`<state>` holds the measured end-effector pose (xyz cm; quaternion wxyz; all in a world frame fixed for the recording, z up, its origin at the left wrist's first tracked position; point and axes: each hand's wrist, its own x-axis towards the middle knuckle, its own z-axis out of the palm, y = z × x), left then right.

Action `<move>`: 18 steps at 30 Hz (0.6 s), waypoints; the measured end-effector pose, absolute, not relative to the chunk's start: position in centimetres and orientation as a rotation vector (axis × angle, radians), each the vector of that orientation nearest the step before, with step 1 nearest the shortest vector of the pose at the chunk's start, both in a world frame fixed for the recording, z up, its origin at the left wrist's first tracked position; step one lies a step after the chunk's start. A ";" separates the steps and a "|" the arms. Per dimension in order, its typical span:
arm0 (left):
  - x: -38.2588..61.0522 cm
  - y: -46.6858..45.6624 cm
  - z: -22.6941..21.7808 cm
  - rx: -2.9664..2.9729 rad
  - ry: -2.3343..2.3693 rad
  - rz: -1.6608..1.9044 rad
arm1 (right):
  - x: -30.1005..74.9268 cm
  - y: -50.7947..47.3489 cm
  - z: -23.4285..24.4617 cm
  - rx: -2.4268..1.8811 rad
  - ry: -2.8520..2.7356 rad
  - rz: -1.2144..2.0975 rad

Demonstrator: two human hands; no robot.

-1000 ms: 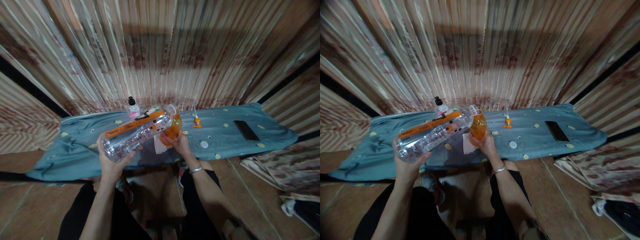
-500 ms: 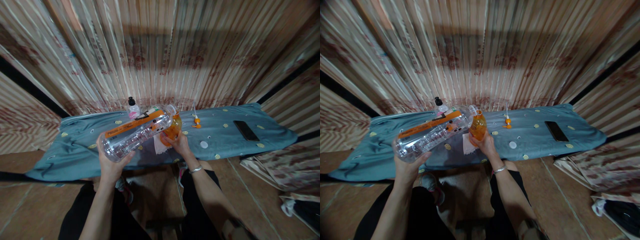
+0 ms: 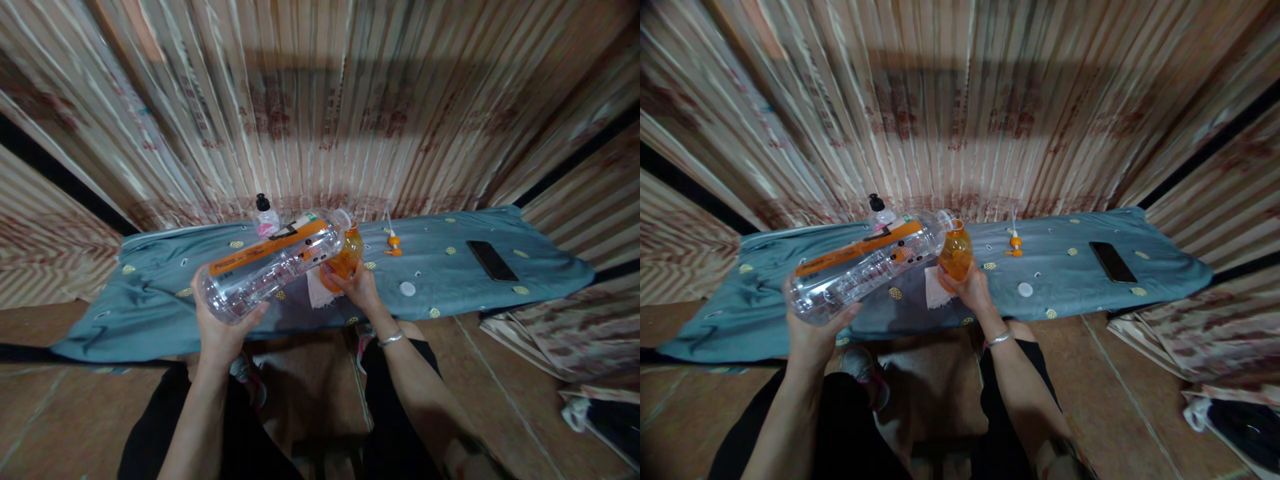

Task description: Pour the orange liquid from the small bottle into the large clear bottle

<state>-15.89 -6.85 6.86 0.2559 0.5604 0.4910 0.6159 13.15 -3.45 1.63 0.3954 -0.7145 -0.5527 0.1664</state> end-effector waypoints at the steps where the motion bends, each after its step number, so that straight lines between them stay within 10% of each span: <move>1: -15.8 -6.8 6.9 1.495 1.326 1.674 | 13.2 -3.4 1.6 -1.813 -1.396 0.426; 18: -15.4 -7.1 7.8 1.426 1.329 1.691 | 13.2 -3.3 1.3 -1.800 -1.394 0.423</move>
